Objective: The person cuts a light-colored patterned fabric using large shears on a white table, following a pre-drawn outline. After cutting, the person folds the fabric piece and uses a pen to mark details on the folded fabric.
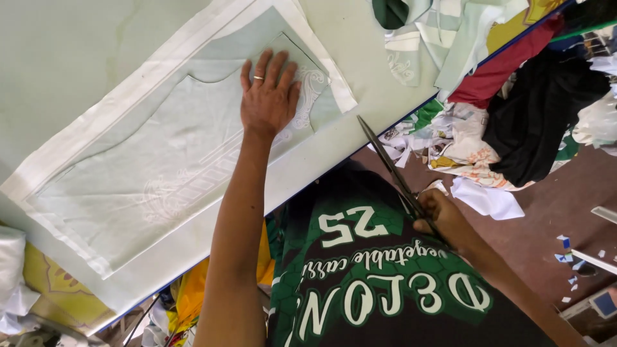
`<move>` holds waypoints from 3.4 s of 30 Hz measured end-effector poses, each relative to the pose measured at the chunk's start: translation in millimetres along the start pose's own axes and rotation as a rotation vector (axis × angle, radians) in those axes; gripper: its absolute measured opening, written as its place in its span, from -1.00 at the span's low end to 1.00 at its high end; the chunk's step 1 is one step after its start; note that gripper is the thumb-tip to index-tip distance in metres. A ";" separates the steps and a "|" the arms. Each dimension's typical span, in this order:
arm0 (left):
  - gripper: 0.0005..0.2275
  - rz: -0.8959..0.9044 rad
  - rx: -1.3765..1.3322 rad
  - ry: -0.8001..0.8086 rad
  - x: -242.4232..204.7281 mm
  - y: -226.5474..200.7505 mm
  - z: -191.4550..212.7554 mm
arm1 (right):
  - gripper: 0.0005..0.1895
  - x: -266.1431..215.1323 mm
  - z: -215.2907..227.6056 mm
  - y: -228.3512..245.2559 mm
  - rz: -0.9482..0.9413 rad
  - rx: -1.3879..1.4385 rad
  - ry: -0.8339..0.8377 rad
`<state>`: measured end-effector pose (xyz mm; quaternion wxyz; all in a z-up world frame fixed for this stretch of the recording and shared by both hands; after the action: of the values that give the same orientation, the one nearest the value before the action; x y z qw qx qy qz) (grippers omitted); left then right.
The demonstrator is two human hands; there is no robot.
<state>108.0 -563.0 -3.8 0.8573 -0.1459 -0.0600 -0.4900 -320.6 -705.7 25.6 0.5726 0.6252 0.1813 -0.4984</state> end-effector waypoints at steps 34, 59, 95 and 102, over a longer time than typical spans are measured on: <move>-0.69 0.018 -0.008 -0.019 2.0 1.2 2.8 | -0.45 54.3 -71.1 45.3 0.172 0.027 0.108; -0.69 0.025 -0.023 -0.011 2.2 1.7 2.6 | -0.49 46.5 -75.7 62.7 0.170 -0.238 -0.072; -0.71 0.027 -0.074 -0.065 0.0 2.1 6.3 | -0.57 18.0 -142.2 116.6 0.048 -0.063 -0.291; -0.71 0.035 -0.080 -0.083 -1.5 4.2 5.3 | -0.58 13.2 -169.3 124.5 0.042 0.119 -0.375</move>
<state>111.1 -558.1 0.1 0.8560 -0.2010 -0.0733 -0.4706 -145.1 -593.1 55.5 0.5684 0.5578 0.0285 -0.6041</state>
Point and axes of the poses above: each hand's wrist, its own x-axis towards the middle knuckle, its own z-axis out of the back of the hand, y = z × x, the point moved 5 cm from there along x, towards the middle knuckle, and after that the axes turned 5 degrees about -y, right-handed, at the moved point
